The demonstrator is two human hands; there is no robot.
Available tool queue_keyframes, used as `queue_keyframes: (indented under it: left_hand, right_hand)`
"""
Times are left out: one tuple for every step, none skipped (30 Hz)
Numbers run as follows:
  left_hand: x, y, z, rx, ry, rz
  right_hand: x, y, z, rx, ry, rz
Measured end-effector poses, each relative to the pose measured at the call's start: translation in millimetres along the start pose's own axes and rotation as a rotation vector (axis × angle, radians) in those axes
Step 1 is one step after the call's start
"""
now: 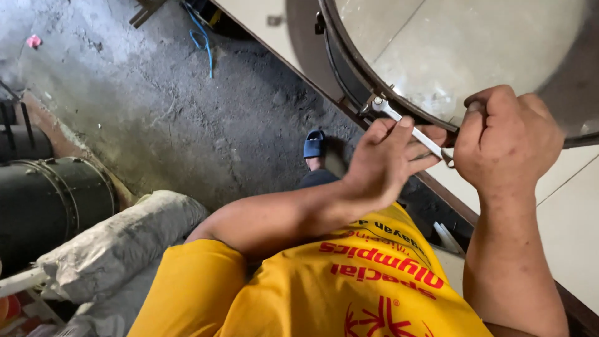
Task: The person uses a wrench to tighten bolts on the rim of a large metal pot lid. They move around the pot to access different bolts, securing the lid in place.
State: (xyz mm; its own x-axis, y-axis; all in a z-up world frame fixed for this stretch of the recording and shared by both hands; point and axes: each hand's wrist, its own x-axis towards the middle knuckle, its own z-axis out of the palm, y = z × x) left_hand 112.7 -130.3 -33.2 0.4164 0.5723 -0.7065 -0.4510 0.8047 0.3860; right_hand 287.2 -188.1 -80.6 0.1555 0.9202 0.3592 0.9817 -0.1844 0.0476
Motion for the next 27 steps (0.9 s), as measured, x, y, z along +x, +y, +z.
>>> queue_keyframes:
  left_hand:
    - [-4, 10, 4, 0.071, 0.0, -0.04]
    - [2, 13, -18, 0.072, 0.0, -0.034]
    - [7, 17, -40, 0.109, -0.184, -0.048]
    - [13, 20, -61, 0.145, -0.368, -0.064]
    - [4, 30, -65, 0.148, -0.37, -0.073]
    - [-4, 41, -69, 0.303, -0.342, -0.07]
    - [-12, 53, -72, 0.46, -0.315, -0.062]
    - [-10, 51, -71, 0.466, -0.32, -0.066]
    - [-9, 49, -71, 0.484, -0.314, -0.059]
    - [-8, 48, -71, 0.503, -0.309, -0.052]
    - [-5, 41, -67, 0.506, -0.306, -0.056]
    - [-3, 34, -63, 0.419, -0.329, -0.031]
    - [0, 27, -57, 0.331, -0.356, -0.006]
    - [3, 17, -53, 0.331, -0.357, -0.009]
    - [6, 8, -50, 0.424, -0.366, 0.034]
    - [8, -1, -46, 0.517, -0.374, 0.076]
    - [6, -5, -48, 0.515, -0.369, 0.074]
    - [4, -9, -49, 0.433, -0.401, 0.073]
    - [4, -13, -49, 0.352, -0.439, 0.075]
    - [-3, 6, -54, 0.353, -0.441, 0.077]
    - [-12, 25, -59, 0.527, -0.523, 0.138]
    - [-20, 43, -65, 0.701, -0.604, 0.201]
    - [-19, 55, -73, 0.705, -0.606, 0.197]
    - [-17, 67, -81, 0.797, -0.647, 0.304]
    - [-15, 78, -88, 0.884, -0.687, 0.411]
    - [-9, 95, -77, 0.885, -0.693, 0.407]
    - [-5, 112, -67, 1.292, -0.386, 0.057]
  right_hand:
    - [1, 1, 2, 0.008, 0.026, -0.006]
    - [2, 1, 4, 0.01, 0.031, -0.007]
    - [1, 1, 4, 0.013, 0.041, -0.006]
    - [1, 2, 4, 0.017, 0.051, -0.005]
    - [0, 2, 5, 0.013, 0.047, 0.002]
    - [-1, 2, 5, 0.003, 0.058, 0.003]
    - [1, 1, 7, -0.005, 0.073, 0.003]
    - [1, 2, 6, -0.008, 0.074, 0.011]
    - [1, 1, 6, -0.01, 0.067, 0.014]
    - [1, 0, 6, -0.012, 0.06, 0.016]
    - [1, -1, 6, -0.01, 0.057, 0.02]
    - [1, -2, 5, 0.005, 0.062, 0.019]
    - [3, -2, 3, 0.016, 0.068, 0.016]
    - [2, -1, 3, 0.015, 0.067, 0.018]
    - [2, -1, 4, 0.012, 0.07, 0.016]
    - [1, -1, 5, 0.009, 0.073, 0.013]
    - [1, -1, 4, 0.012, 0.07, 0.012]
    - [0, -2, 4, 0.002, 0.074, 0.006]
    - [2, 0, 4, -0.012, 0.085, 0.002]
    - [3, 0, 4, -0.013, 0.087, 0.002]
    - [3, -1, 3, -0.003, 0.077, 0.004]
    - [3, -1, 2, 0.006, 0.068, 0.006]
    - [3, -2, 3, 0.006, 0.068, 0.012]
    - [3, -3, 3, 0.018, 0.056, 0.026]
    - [3, -3, 3, 0.027, 0.043, 0.04]
    - [3, -1, 1, 0.023, 0.042, 0.045]
    - [3, -2, 1, 0.021, 0.05, 0.04]
